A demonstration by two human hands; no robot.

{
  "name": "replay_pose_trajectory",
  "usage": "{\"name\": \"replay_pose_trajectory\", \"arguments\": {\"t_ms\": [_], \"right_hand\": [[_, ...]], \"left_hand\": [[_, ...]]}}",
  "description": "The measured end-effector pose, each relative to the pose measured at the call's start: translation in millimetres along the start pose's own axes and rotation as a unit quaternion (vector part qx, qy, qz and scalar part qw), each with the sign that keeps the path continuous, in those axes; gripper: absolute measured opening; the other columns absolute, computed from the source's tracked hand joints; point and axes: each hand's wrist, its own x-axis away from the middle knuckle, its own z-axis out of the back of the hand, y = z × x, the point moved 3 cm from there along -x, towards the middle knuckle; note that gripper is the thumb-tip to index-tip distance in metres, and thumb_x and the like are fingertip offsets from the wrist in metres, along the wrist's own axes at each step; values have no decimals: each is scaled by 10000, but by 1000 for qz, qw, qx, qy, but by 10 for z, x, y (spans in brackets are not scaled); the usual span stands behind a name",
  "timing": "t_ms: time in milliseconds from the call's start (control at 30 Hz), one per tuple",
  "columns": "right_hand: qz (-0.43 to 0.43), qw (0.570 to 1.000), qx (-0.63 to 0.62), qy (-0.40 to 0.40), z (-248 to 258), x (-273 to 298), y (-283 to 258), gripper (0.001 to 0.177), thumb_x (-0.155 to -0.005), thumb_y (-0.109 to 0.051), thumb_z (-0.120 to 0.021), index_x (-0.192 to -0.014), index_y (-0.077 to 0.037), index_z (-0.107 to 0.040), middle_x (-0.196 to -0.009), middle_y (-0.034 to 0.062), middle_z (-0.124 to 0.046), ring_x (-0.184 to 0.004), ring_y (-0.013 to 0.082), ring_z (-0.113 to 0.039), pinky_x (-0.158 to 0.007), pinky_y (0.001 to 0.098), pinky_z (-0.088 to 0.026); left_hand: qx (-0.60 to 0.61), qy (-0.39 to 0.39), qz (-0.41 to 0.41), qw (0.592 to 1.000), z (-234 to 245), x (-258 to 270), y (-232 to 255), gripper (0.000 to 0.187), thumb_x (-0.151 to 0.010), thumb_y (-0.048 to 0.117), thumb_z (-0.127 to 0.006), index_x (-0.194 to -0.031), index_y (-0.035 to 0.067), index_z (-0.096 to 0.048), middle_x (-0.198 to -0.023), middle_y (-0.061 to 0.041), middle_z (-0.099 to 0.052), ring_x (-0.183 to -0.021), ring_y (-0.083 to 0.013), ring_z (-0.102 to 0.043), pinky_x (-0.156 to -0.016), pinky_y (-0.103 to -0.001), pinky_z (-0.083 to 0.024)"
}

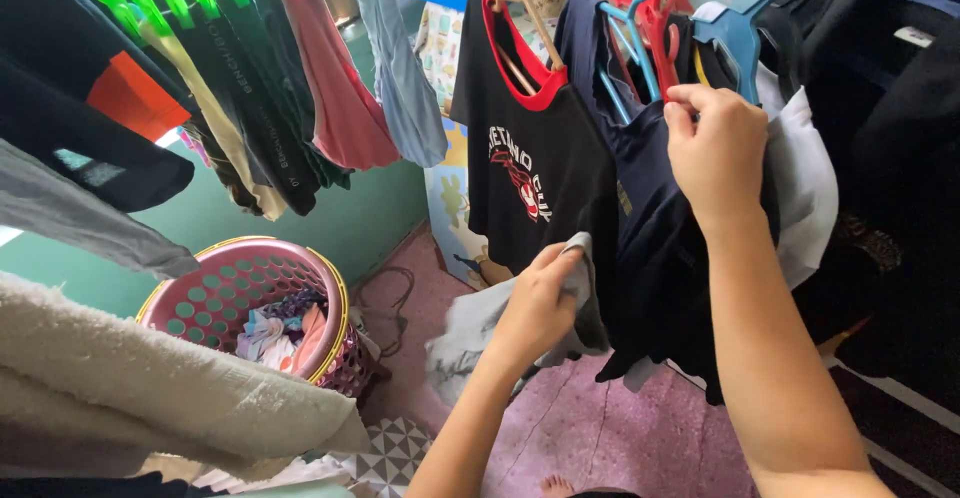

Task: The person takes clothes from a pink laundry basket, unfolds them, and hangs them on hangers. They place the hangers on a clothes rack. The person handles shirts, pants, and underwear.

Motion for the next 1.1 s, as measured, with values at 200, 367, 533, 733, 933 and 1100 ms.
{"name": "replay_pose_trajectory", "arguments": {"t_ms": [200, 367, 533, 733, 933, 1100], "right_hand": [[-43, 998, 46, -13, -214, -123, 166, 228, -834, -215, -843, -1029, -147, -746, -750, -34, -593, -772, 229, -669, -697, 409, -585], [-100, 984, 102, -105, -338, -170, 216, 259, -788, -192, -833, -994, -119, -694, -813, 25, -589, -808, 341, -683, -695, 507, -581], [-59, 993, 84, -58, -266, -124, 163, 186, -816, -175, -819, -931, -82, -707, -690, 6, -623, -761, 304, -685, -696, 454, -574], [-44, 997, 62, -28, -45, -57, 91, 186, -790, -153, -819, -890, -79, -681, -650, 19, -639, -758, 304, -679, -702, 454, -570], [-79, 995, 18, -50, 319, 665, -171, 176, -800, -153, -746, -877, -109, -594, -620, 46, -636, -682, 315, -668, -675, 435, -526], [-191, 971, -91, -109, 440, 1607, -220, 191, -812, -118, -704, -922, -71, -554, -652, 96, -678, -627, 288, -690, -617, 409, -531]], "left_hand": [[11, 11, -57, 998, 85, -221, 293, 493, -689, -126, -502, -1151, -9, -629, -1120, -140, -623, -1025, -380, -665, -841, -417, -570], [9, 16, -84, 996, 127, -281, 379, 496, -696, -138, -501, -1165, -28, -616, -1108, -172, -627, -1010, -412, -659, -825, -444, -573], [17, 6, -75, 997, 85, -304, 311, 515, -696, -124, -498, -1189, -24, -605, -1115, -173, -623, -1019, -414, -653, -836, -436, -570], [35, -16, -73, 997, -14, -346, 401, 526, -690, -129, -495, -1200, -50, -595, -1118, -197, -616, -1018, -434, -651, -852, -442, -563], [18, -19, -64, 998, -116, -357, 269, 531, -675, -117, -529, -1194, -33, -604, -1131, -207, -616, -1046, -440, -637, -869, -450, -559], [-3, -34, -43, 998, -198, -211, 47, 542, -656, -128, -548, -1189, -50, -605, -1139, -235, -613, -1059, -470, -618, -886, -475, -546]]}}
